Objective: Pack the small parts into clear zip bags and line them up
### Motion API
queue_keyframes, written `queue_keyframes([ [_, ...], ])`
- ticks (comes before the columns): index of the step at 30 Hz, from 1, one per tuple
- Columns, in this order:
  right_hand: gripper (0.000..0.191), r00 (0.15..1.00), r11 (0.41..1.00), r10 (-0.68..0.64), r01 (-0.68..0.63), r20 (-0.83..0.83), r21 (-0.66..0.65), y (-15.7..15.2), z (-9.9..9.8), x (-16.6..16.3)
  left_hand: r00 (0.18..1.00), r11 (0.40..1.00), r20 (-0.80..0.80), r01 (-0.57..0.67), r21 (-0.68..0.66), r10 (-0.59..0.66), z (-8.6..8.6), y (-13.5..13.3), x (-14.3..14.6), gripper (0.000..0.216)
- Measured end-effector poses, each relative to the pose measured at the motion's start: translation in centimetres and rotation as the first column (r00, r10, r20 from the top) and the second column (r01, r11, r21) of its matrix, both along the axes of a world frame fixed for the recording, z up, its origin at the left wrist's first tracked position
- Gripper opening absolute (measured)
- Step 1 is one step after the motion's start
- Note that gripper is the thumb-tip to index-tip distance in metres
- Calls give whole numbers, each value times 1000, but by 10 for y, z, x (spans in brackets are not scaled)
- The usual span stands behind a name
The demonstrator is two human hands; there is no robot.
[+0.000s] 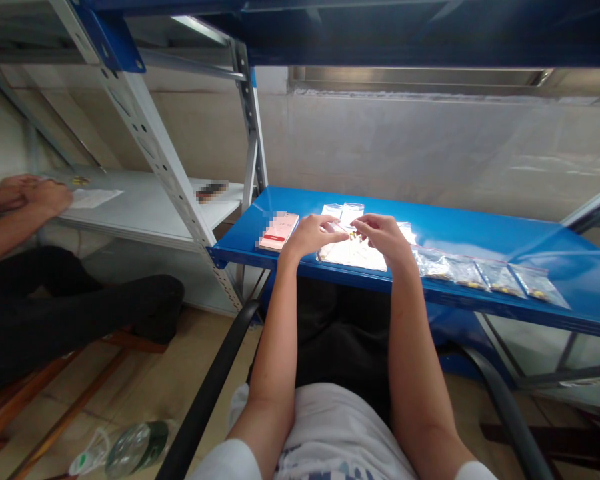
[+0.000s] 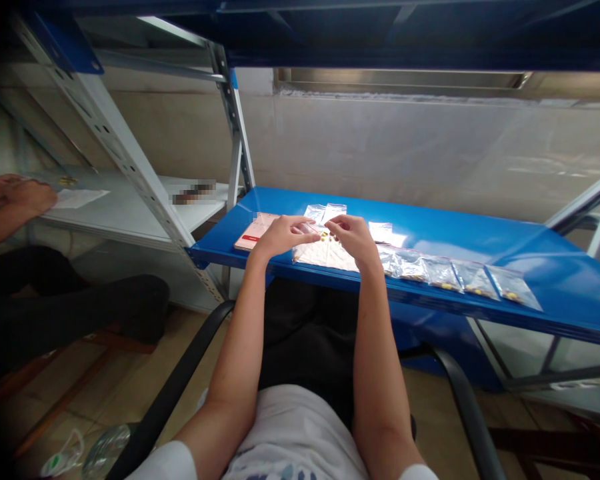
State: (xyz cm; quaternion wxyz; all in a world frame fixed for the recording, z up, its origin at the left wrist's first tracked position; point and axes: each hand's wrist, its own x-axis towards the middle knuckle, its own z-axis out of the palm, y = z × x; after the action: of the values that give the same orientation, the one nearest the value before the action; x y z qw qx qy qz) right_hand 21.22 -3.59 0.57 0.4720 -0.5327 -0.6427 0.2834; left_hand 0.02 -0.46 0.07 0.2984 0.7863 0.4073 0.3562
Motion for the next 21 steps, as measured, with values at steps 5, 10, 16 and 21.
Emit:
queue_keyframes([
  [5, 36, 998, 999, -39, 39, 54, -1, 5, -6, 5, 1000, 1000, 3, -1, 11, 1, -1, 1, -1, 60],
  [10, 37, 995, 999, -45, 45, 87, -3, 7, -8, 7, 1000, 1000, -3, -5, 22, 5, -1, 1, -1, 60],
  [16, 30, 950, 986, -164, 168, 266, 6, 17, -17, 11, 1000, 1000, -2, -14, 10, 14, 0, 0, -1, 58],
  [21, 26, 859, 948, -305, 315, 410, 44, 22, -25, 10, 1000, 1000, 1, -24, 5, 24, -1, 0, -2, 57],
])
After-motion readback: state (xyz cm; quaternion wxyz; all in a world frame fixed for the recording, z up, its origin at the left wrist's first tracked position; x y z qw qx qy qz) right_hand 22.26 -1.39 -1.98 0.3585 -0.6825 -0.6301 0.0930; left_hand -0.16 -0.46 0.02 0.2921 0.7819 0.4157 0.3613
